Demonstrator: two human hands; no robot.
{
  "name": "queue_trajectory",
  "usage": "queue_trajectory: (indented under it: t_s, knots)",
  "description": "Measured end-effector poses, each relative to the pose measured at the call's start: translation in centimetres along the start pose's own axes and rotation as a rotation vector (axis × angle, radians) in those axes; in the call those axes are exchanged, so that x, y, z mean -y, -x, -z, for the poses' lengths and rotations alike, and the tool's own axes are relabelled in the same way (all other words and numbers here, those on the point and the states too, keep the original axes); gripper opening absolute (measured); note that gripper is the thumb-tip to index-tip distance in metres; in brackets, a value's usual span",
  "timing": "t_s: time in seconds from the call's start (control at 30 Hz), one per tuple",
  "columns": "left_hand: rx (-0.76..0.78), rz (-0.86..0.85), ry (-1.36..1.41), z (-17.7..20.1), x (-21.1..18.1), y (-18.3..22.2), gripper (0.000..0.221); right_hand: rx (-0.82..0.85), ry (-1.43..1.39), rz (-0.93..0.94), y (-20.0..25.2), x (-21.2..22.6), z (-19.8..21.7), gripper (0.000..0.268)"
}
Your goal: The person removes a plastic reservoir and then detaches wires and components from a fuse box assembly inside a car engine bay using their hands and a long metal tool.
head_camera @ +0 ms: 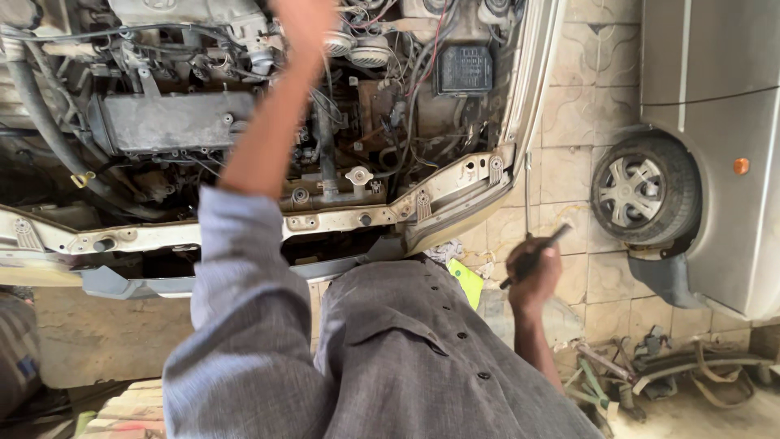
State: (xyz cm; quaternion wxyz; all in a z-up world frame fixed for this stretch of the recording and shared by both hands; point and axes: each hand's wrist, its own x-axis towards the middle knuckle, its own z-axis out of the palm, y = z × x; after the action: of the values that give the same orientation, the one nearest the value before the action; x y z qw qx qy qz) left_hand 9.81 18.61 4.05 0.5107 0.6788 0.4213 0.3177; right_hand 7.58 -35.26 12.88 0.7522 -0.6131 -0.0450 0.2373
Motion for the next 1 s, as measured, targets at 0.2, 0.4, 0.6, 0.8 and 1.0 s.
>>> queue_trajectory:
  t_s: [0.2, 0.4, 0.6, 0.8, 1.0]
  knots:
    - [0.809, -0.135, -0.022, -5.2, -1.8, 22.3, 0.025, 0.199, 0.144, -0.066, 0.5, -1.7, -3.7, 0.029]
    - [0.862, 0.574, 0.289, -7.5, -0.7, 30.4, 0.045, 0.440, 0.397, -0.087, 1.3, -1.7, -5.2, 0.026]
    - [0.915, 0.163, -0.158, -8.7, 2.8, 26.9, 0.045, 0.522, 0.807, 0.018, 2.0, -1.8, -5.9, 0.017]
    - [0.931, 0.070, -0.665, -12.7, 2.8, 19.1, 0.046, 0.434, 0.910, 0.173, 0.8, -3.3, -5.6, 0.018]
    - [0.764, -0.290, -1.169, -19.5, 3.4, 12.5, 0.085, 0.287, 1.043, 0.262, -0.2, -7.6, -0.2, 0.022]
